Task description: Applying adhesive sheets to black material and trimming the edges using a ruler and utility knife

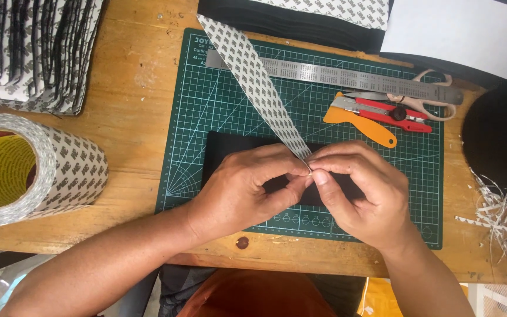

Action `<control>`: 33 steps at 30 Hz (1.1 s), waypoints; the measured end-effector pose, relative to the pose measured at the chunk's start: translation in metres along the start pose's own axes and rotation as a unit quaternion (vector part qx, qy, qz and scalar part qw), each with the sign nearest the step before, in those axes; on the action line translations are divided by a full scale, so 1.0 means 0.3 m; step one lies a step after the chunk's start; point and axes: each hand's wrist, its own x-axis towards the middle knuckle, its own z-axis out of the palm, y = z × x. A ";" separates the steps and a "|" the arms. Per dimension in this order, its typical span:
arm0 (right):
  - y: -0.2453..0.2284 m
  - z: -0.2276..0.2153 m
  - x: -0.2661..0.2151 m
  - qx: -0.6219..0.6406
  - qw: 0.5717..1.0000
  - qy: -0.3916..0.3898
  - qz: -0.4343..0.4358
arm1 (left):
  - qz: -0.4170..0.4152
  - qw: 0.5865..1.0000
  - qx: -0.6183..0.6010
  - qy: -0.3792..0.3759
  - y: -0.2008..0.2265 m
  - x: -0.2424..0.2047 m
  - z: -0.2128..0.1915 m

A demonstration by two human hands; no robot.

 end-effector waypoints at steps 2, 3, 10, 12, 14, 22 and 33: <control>-0.006 -0.002 0.003 0.005 1.000 -0.001 0.005 | -0.001 1.000 -0.003 0.002 0.003 0.003 -0.001; -0.008 -0.002 0.005 0.009 1.000 -0.002 0.009 | -0.001 1.000 -0.006 0.004 0.005 0.004 -0.002; 0.004 -0.002 -0.001 0.007 1.000 -0.007 0.004 | -0.017 1.000 -0.025 0.000 0.005 0.003 -0.002; 0.005 0.002 -0.001 0.006 1.000 0.004 0.004 | -0.006 0.999 -0.030 0.012 0.003 0.001 0.001; 0.002 0.001 0.001 0.007 1.000 0.003 0.005 | -0.011 1.000 -0.028 0.011 0.001 0.001 0.003; 0.003 0.001 -0.002 0.004 1.000 -0.002 0.015 | -0.029 0.999 -0.045 0.002 0.007 0.007 -0.002; 0.007 0.001 -0.001 0.006 1.000 0.001 0.013 | -0.024 0.998 -0.059 0.000 0.011 0.012 -0.005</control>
